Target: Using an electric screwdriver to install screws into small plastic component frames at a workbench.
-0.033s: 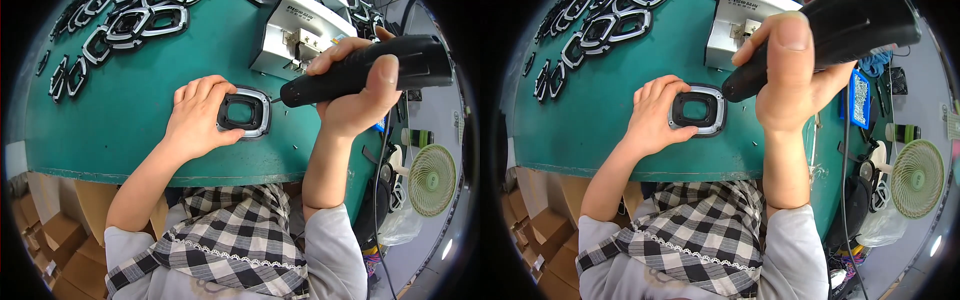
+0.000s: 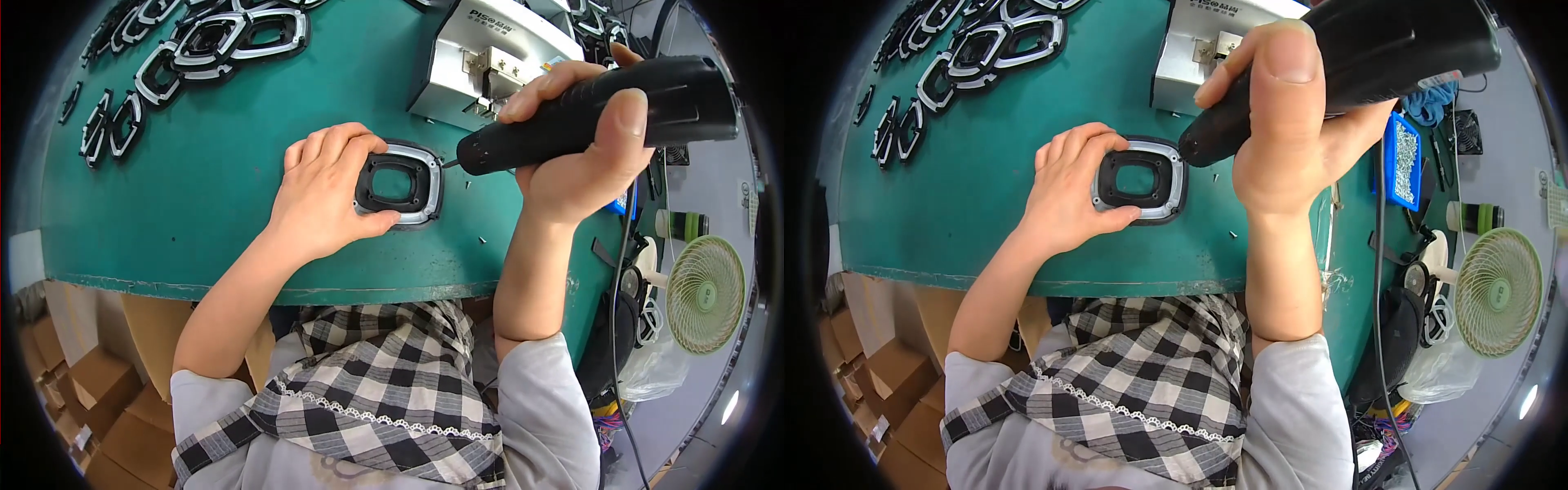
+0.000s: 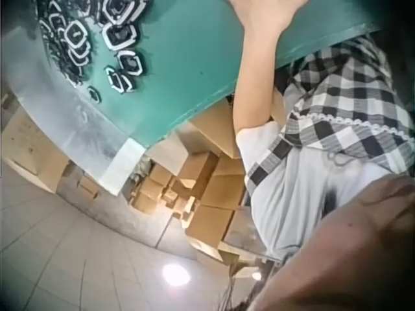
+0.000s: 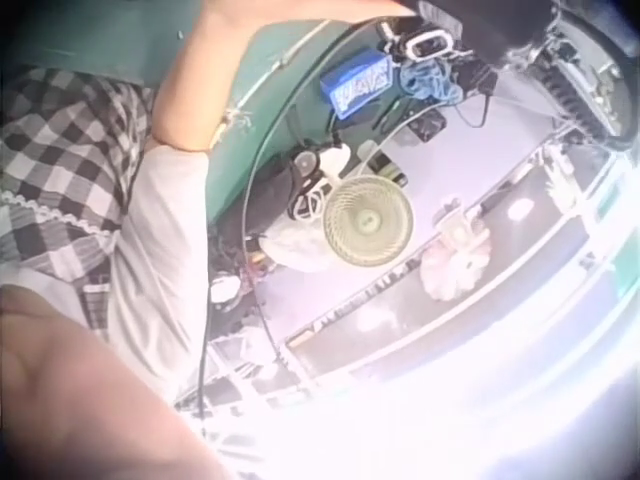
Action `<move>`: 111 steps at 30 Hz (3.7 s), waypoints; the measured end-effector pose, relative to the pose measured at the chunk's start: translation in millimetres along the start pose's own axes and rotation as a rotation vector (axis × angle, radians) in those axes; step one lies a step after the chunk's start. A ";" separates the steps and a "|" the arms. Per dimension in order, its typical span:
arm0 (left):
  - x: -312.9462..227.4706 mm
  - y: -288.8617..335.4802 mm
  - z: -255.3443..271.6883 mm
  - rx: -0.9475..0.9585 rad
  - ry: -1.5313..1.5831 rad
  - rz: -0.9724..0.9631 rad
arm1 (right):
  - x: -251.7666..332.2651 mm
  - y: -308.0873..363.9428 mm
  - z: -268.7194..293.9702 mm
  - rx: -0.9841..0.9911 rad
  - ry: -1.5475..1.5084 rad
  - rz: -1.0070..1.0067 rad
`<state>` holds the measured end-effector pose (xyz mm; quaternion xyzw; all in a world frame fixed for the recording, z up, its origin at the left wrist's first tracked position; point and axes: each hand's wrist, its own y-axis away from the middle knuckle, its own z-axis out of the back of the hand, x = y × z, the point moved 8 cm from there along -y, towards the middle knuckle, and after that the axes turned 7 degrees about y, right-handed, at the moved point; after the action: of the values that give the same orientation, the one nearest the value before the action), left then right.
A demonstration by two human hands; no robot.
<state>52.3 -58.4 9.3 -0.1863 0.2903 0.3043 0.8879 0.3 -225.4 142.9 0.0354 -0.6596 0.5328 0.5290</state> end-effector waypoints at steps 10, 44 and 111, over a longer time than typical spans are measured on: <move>-35.5 7.1 21.9 -0.330 0.002 -0.358 | -2.9 9.2 -1.3 0.038 -0.778 -0.073; 3.4 4.2 5.1 -0.041 -0.015 0.018 | -3.8 17.6 -20.3 -0.047 0.000 0.132; 1.1 8.3 4.7 0.025 0.056 -0.038 | 32.1 -48.0 28.1 -0.233 -0.039 0.294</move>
<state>49.5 -49.3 11.0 -0.1893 0.3154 0.2786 0.8872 -3.0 -250.2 202.0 -0.1126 -0.7250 0.5234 0.4333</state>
